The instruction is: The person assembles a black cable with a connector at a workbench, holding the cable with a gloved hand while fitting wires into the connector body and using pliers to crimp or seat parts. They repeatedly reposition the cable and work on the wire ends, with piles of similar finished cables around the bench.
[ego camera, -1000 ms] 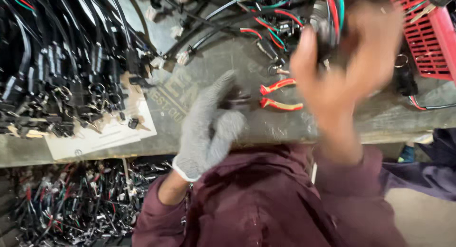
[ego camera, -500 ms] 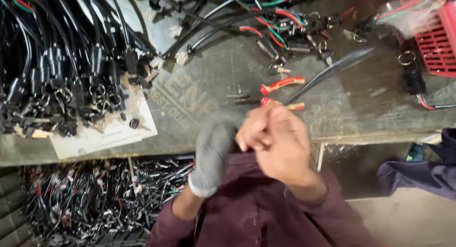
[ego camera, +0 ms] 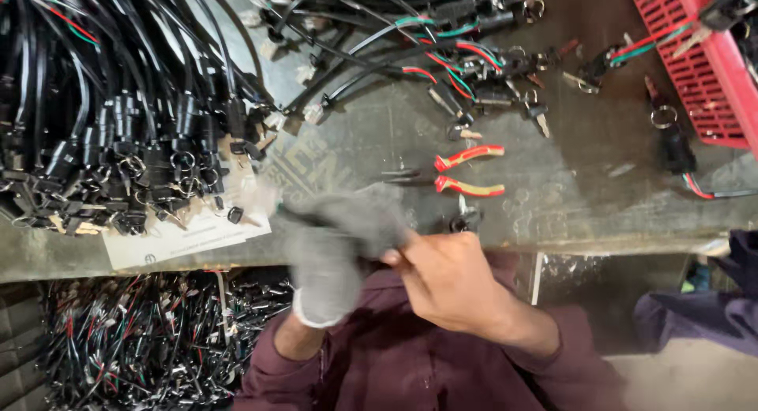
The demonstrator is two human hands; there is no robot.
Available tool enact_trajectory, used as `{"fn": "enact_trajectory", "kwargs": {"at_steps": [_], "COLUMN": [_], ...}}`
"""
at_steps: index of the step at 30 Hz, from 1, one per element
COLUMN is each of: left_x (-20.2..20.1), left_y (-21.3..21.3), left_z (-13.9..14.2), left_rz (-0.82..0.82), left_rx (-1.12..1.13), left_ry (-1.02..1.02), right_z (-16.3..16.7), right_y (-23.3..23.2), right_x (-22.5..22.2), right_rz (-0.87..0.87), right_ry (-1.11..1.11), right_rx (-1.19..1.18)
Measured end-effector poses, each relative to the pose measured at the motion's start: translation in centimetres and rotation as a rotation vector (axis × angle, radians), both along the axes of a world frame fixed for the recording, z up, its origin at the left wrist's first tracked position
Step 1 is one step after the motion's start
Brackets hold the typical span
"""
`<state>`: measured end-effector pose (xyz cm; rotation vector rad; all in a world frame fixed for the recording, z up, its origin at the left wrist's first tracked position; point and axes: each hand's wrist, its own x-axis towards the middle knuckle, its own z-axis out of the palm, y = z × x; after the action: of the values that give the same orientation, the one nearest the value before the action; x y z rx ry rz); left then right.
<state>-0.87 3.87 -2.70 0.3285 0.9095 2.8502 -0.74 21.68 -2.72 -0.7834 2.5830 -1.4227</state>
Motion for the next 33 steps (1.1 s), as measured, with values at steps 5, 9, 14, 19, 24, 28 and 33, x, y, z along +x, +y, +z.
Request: {"fn": "enact_trajectory", "kwargs": {"at_steps": [5,9,14,19,24,28,33], "left_x": [0.5,2.4,4.4,2.4,0.2,-0.8,-0.6], "left_y": [0.9,3.7,5.3,2.7,0.5,0.0,0.3], "left_z": [-0.1,-0.9,-1.1,-2.2,-3.0,-2.6,-3.0], "left_rz": [0.086,0.185,-0.268,-0.082,-0.055,0.066,0.306], "left_rx": [-0.695,-0.939,-0.965,-0.974,-0.716,-0.453,-0.97], "left_ry": [0.004,0.45,0.428,0.602,-0.208,-0.317,-0.234], "right_z": [3.1,5.4,6.8,5.8,3.1,-1.9,-10.4], "right_y": [2.5,3.7,5.8,6.5,2.8,-2.1,-1.3], "right_x": [-2.9,-1.7,-0.4,-0.9,-4.9,-2.5,0.7], "right_rz": [-0.035,0.158,0.29,0.308,-0.347,-0.167,-0.334], "right_ry": [0.3,-0.075,-0.387,-0.32,-0.079,-0.04,0.05], "right_rx": [0.158,-0.48,-1.034,-1.186,-1.089,-0.324,-0.159]}}
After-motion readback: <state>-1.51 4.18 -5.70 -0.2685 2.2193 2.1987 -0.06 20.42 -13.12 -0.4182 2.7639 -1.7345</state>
